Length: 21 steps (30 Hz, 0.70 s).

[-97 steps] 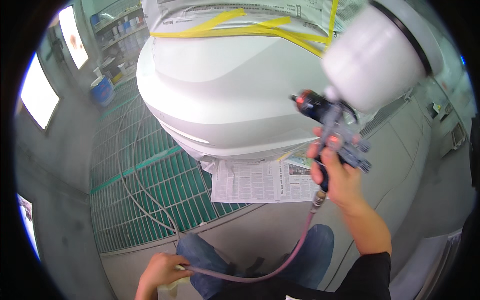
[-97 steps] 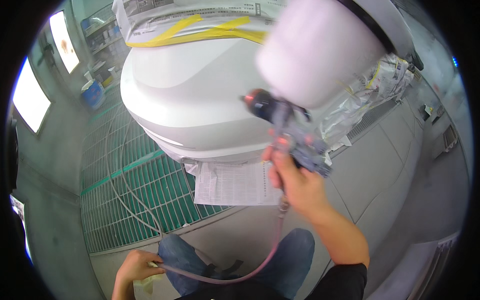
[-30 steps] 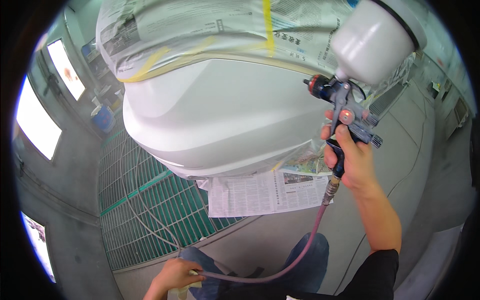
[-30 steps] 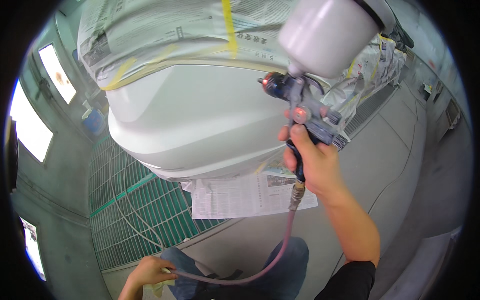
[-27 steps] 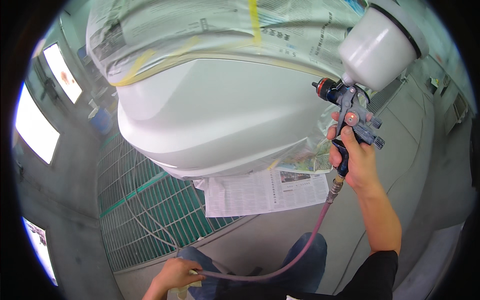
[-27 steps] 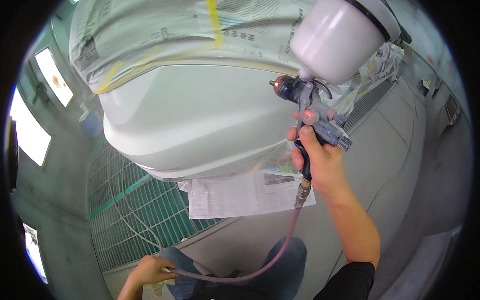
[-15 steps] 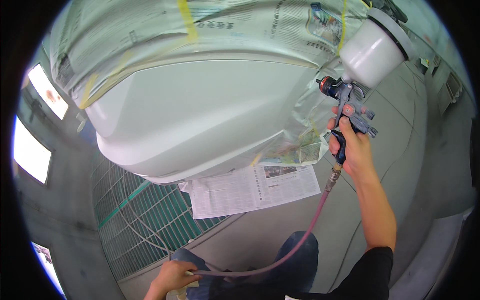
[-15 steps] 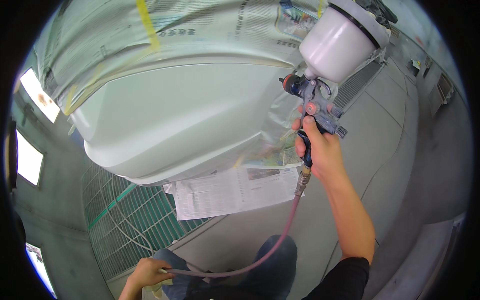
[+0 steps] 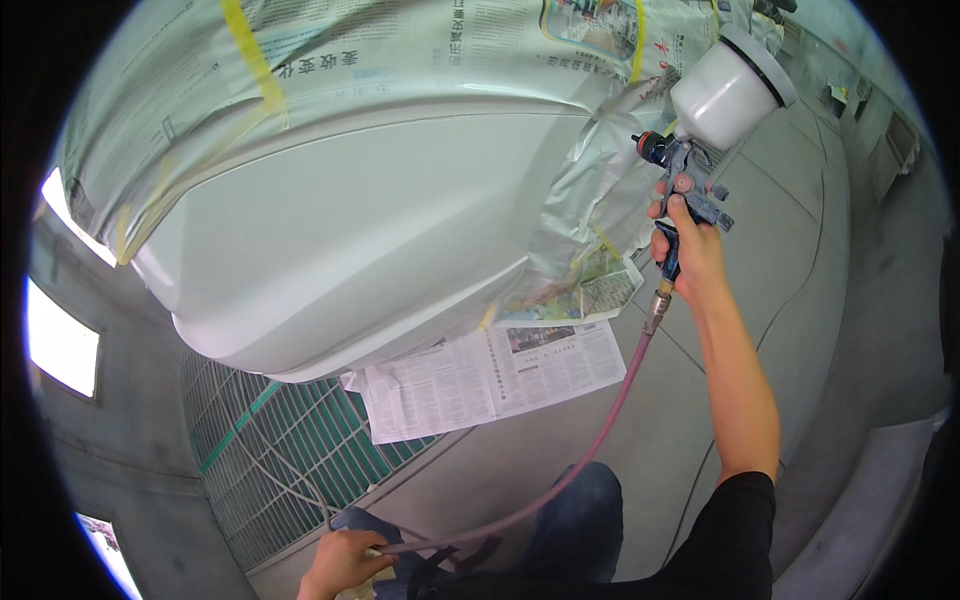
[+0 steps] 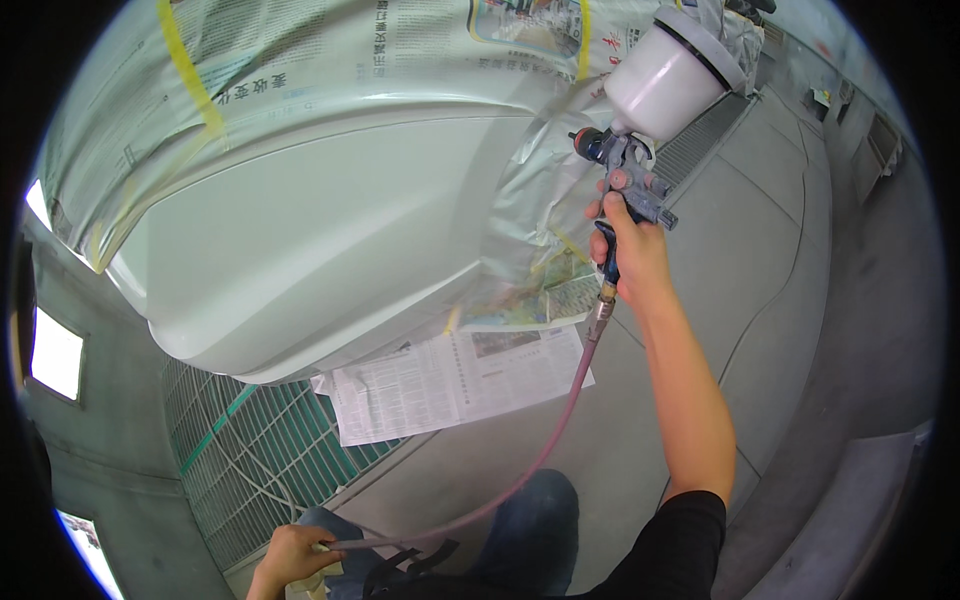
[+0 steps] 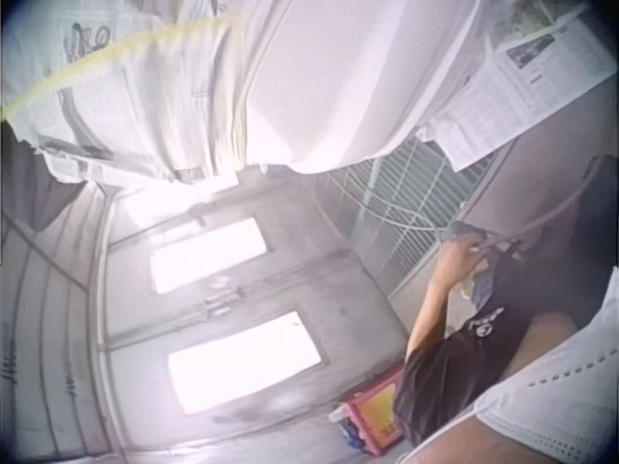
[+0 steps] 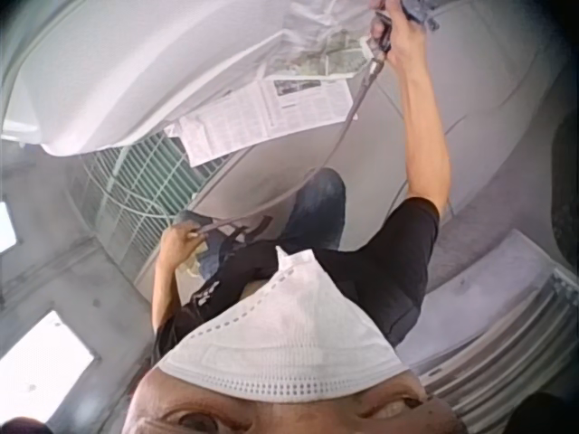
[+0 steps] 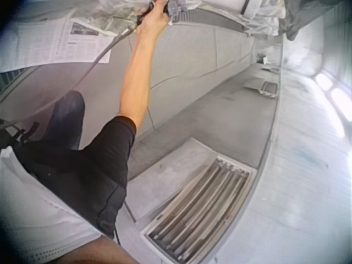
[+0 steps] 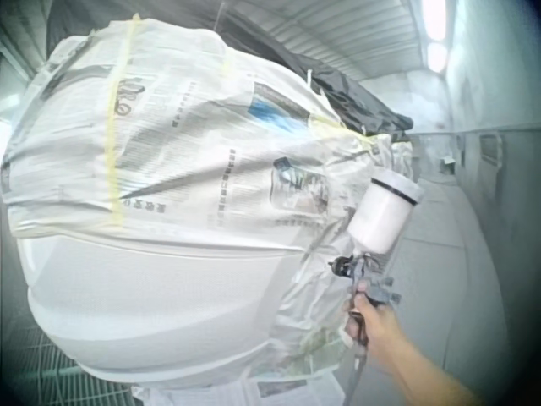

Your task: The person wipes a white car bumper with a cloth, then uses a spray gun to apply white paint to the surface. The bumper is masked with newspaper and tape. The person moves the spray gun in steady passes across the bumper.

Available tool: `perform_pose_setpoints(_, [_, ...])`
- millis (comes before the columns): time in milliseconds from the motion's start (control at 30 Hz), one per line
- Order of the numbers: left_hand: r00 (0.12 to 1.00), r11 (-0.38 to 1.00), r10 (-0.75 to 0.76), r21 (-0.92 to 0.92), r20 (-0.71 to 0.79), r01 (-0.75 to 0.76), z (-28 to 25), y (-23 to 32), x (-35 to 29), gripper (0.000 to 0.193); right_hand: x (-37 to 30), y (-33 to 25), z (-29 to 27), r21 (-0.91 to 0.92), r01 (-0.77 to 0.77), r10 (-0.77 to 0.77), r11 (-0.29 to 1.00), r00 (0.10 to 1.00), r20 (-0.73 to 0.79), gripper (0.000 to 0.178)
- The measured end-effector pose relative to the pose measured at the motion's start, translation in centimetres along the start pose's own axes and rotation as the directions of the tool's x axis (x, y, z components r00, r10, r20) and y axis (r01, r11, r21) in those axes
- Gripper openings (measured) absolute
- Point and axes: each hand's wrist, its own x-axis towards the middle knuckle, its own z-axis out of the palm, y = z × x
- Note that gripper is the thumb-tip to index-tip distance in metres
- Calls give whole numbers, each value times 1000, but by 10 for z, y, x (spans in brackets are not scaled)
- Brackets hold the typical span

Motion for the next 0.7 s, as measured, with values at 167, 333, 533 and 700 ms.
perform_pose_setpoints(167, [999, 999, 12, 32, -32, -11, 5, 4, 0, 32, 23, 21, -20, -7, -11, 10, 1000, 996, -90, 28])
perform_pose_setpoints(333, [997, 995, -83, 52, 1, 83, 1, 2, -1, 30, 23, 54, -43, -319, 33, -141, 947, 936, -321, 25])
perform_pose_setpoints(533, [998, 997, -30, 76, 46, 27, -14, -20, -4, 35, -37, 39, -23, -335, -35, -81, 942, 942, -326, 30])
perform_pose_setpoints(700, [956, 992, -78, 122, 284, 45, -69, -43, -25, 41, -105, -25, 25, -386, -117, 9, 915, 963, -270, 35])
